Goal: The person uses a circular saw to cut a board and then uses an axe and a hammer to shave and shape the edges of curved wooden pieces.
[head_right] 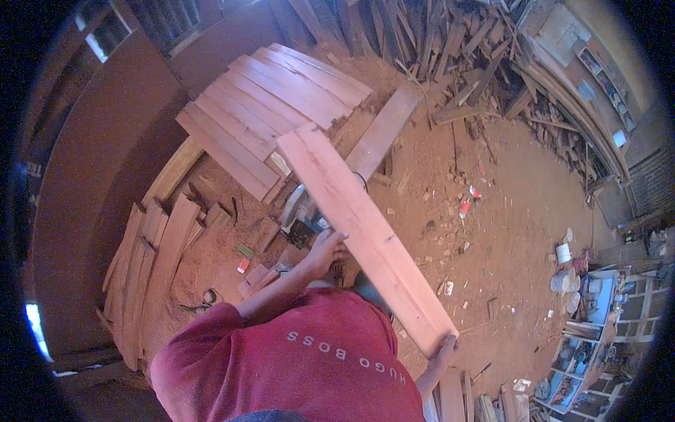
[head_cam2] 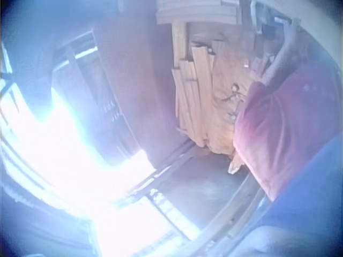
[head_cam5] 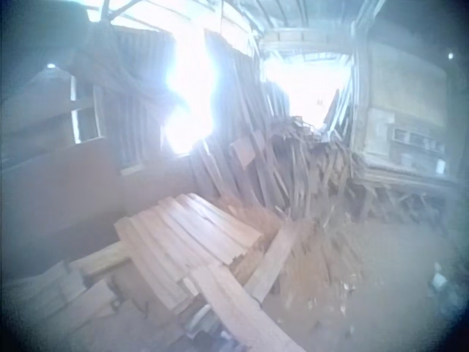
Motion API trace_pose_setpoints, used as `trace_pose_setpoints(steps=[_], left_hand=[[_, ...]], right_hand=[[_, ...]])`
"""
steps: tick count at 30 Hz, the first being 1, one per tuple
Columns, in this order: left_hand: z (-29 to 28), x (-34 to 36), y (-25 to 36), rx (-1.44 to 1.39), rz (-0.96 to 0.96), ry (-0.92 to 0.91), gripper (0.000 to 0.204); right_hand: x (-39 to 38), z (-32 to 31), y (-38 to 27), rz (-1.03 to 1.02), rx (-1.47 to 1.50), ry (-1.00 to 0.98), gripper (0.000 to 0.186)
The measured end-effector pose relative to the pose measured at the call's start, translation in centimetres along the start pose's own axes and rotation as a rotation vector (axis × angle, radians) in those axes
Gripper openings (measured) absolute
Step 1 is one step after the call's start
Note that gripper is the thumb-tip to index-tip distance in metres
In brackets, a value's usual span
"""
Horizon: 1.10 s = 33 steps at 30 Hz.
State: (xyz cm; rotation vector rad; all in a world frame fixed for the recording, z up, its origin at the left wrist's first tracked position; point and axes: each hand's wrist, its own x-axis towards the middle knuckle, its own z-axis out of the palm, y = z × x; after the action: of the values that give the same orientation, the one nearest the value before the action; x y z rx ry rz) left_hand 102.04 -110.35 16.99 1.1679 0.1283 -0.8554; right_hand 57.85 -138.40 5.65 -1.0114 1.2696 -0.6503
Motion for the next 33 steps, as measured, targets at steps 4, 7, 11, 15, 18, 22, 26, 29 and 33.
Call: trace_pose_setpoints(steps=[4,7,11,15,18,22,26,29,33], left_hand=[[2.2,2.9,4.9,-0.053,-0.03,-0.046,0.049],[2.6,6.0,7.1,-0.034,-0.034,-0.004,0.053],[4.0,11.4,11.3,-0.06,-0.069,0.002,0.055],[2.7,20.3,13.7,-0.161,-0.046,0.103,0.054],[1.3,28.2,16.9,-0.259,-0.056,0.235,0.057],[-2.2,39.1,23.7,-0.316,0.033,0.376,0.055],[-7.3,47.2,32.9,-0.264,0.103,0.476,0.05],[-14.5,52.8,38.2,-0.299,0.177,0.48,0.049],[-23.9,54.1,44.3,0.02,0.187,0.578,0.071]], right_hand=[[0.7,4.0,-2.0,0.104,0.028,0.156,0.029],[0.1,10.1,-6.4,0.093,0.044,0.116,0.029],[6.1,12.1,-6.9,0.065,-0.039,0.102,0.042],[11.0,21.4,-11.7,0.138,0.02,-0.1,0.051],[15.0,31.1,-14.4,0.158,-0.033,-0.109,0.057],[24.4,43.4,-14.5,0.169,-0.069,-0.232,0.068],[28.5,60.4,-14.4,0.015,-0.16,-0.225,0.06],[27.7,72.9,-16.3,0.032,-0.085,-0.336,0.059],[29.3,86.3,-11.5,-0.206,-0.161,-0.407,0.058]])
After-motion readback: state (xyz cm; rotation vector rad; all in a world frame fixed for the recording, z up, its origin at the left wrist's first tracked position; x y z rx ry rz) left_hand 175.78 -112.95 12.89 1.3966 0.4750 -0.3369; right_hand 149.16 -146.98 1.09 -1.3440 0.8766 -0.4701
